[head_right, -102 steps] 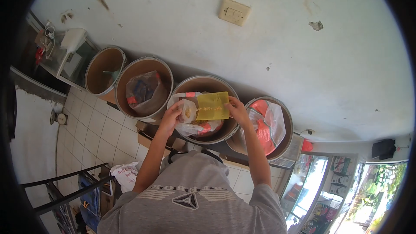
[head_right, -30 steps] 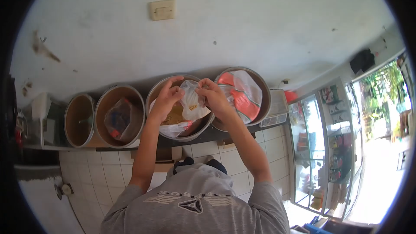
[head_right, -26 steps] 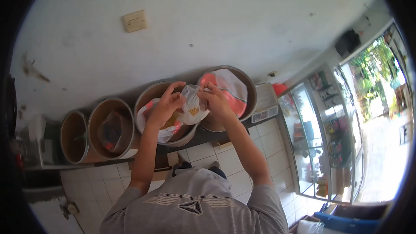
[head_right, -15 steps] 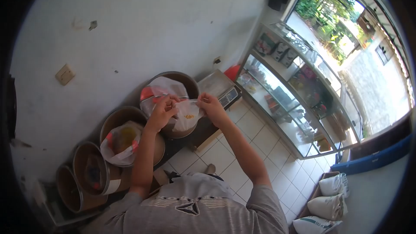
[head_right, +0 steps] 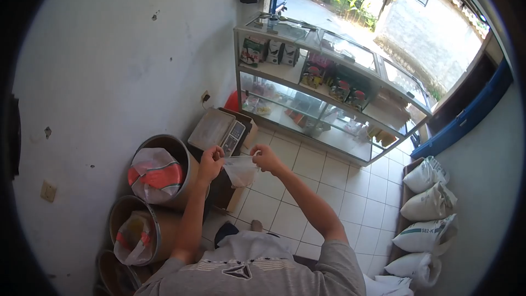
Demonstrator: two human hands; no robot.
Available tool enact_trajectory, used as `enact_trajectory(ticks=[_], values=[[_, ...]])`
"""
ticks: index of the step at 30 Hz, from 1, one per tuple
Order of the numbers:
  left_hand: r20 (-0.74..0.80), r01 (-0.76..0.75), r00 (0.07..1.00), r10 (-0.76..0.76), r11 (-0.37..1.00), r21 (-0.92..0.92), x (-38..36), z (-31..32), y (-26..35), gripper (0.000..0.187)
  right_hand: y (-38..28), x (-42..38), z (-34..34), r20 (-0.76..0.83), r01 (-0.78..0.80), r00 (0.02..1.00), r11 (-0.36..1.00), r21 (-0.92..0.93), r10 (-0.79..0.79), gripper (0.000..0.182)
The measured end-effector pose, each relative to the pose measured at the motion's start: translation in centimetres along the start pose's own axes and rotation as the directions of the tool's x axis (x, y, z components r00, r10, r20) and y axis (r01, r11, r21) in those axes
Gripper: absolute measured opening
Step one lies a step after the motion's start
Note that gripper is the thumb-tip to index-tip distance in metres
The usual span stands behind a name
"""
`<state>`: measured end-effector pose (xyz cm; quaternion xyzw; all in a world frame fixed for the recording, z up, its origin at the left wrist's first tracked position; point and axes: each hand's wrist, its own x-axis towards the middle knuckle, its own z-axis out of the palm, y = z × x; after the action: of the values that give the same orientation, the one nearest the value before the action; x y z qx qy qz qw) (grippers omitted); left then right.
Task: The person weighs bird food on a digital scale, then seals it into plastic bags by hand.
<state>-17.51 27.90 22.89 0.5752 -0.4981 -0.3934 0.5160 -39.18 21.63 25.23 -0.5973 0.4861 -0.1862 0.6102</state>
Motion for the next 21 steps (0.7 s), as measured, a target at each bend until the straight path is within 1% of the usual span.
enact_trajectory(ticks=[2, 3, 4, 5, 6, 8, 9, 11, 12, 13, 14, 15, 16, 17, 18, 19, 20, 21], values=[[0.045, -0.092, 0.995, 0.086, 0.984, 0.151, 1.2, 1.3, 0.0, 0.013, 0.5, -0.2, -1.5, -0.067, 0.003, 0.998, 1.0, -0.016, -0.004, 0.015], [0.062, -0.099, 0.994, 0.091, 0.984, 0.147, 1.6, 1.8, 0.7, 0.013, 1.2, 0.2, -2.2, -0.084, 0.001, 0.996, 1.0, -0.011, -0.002, 0.015], [0.136, -0.107, 0.989, 0.063, 0.935, 0.338, 1.8, 2.2, 1.9, 0.013, 2.1, 0.7, -2.7, -0.242, 0.143, 0.951, 0.967, -0.212, -0.193, 0.014], [0.2, -0.126, 0.979, 0.024, 0.848, 0.515, 2.2, 2.7, 2.7, 0.015, 3.1, 1.1, -3.2, -0.347, 0.232, 0.851, 0.875, -0.426, -0.395, 0.014], [0.213, -0.136, 0.977, 0.029, 0.85, 0.509, 2.8, 3.2, 2.5, 0.015, 3.3, 1.2, -3.6, -0.36, 0.223, 0.847, 0.876, -0.427, -0.392, 0.014], [0.306, -0.174, 0.95, -0.055, 0.723, 0.668, 4.2, 4.5, 1.4, 0.017, 3.7, 1.6, -4.6, -0.407, 0.153, 0.787, 0.784, -0.601, -0.465, 0.015], [0.322, -0.194, 0.945, -0.062, 0.687, 0.7, 4.8, 5.0, 1.2, 0.019, 3.9, 1.9, -5.0, -0.415, 0.144, 0.782, 0.782, -0.606, -0.466, 0.015], [0.327, -0.204, 0.943, -0.058, 0.674, 0.71, 6.2, 6.0, 0.7, 0.019, 4.4, 2.9, -5.8, -0.429, 0.033, 0.814, 0.768, -0.639, -0.392, 0.022], [0.323, -0.205, 0.944, -0.063, 0.655, 0.727, 6.9, 6.5, 0.5, 0.018, 4.7, 3.7, -6.2, -0.434, 0.027, 0.81, 0.765, -0.644, -0.394, 0.022], [0.327, -0.211, 0.943, -0.057, 0.659, 0.722, 7.7, 6.8, 0.2, 0.018, 5.0, 4.6, -6.6, -0.452, -0.016, 0.813, 0.761, -0.649, -0.368, 0.02], [0.341, -0.214, 0.939, -0.041, 0.707, 0.674, 8.4, 7.0, -0.1, 0.017, 5.2, 5.6, -7.1, -0.47, -0.06, 0.814, 0.756, -0.652, -0.341, 0.018], [0.353, -0.215, 0.935, -0.026, 0.752, 0.624, 9.2, 7.2, -0.4, 0.015, 4.3, 6.1, -7.4, -0.473, -0.063, 0.812, 0.755, -0.653, -0.341, 0.018], [0.354, -0.216, 0.935, -0.024, 0.753, 0.621, 9.9, 7.3, -0.8, 0.015, 3.2, 6.6, -7.8, -0.478, -0.113, 0.878, 0.953, -0.282, -0.037, 0.015], [0.325, -0.17, 0.945, -0.027, 0.81, 0.562, 10.7, 7.4, -1.3, 0.014, 2.3, 7.3, -8.0, -0.346, -0.21, 0.906, 0.969, 0.13, 0.243, 0.012], [0.295, -0.123, 0.955, -0.034, 0.859, 0.497, 11.4, 7.2, -1.8, 0.013, 2.3, 8.6, -8.2, -0.345, -0.211, 0.906, 0.969, 0.128, 0.243, 0.012], [0.294, -0.121, 0.955, -0.036, 0.859, 0.497, 12.3, 6.9, -2.8, 0.013, 2.8, 10.1, -8.4, -0.289, -0.194, 0.921, 0.95, 0.244, 0.262, 0.011], [0.276, -0.069, 0.96, -0.045, 0.918, 0.391, 13.3, 6.8, -3.9, 0.012, 3.2, 11.6, -8.5, -0.229, -0.181, 0.934, 0.917, 0.355, 0.273, 0.012], [0.256, -0.017, 0.965, -0.057, 0.96, 0.278, 14.2, 6.5, -4.7, 0.012, 3.4, 12.9, -8.4, -0.226, -0.185, 0.935, 0.918, 0.35, 0.274, 0.012]])
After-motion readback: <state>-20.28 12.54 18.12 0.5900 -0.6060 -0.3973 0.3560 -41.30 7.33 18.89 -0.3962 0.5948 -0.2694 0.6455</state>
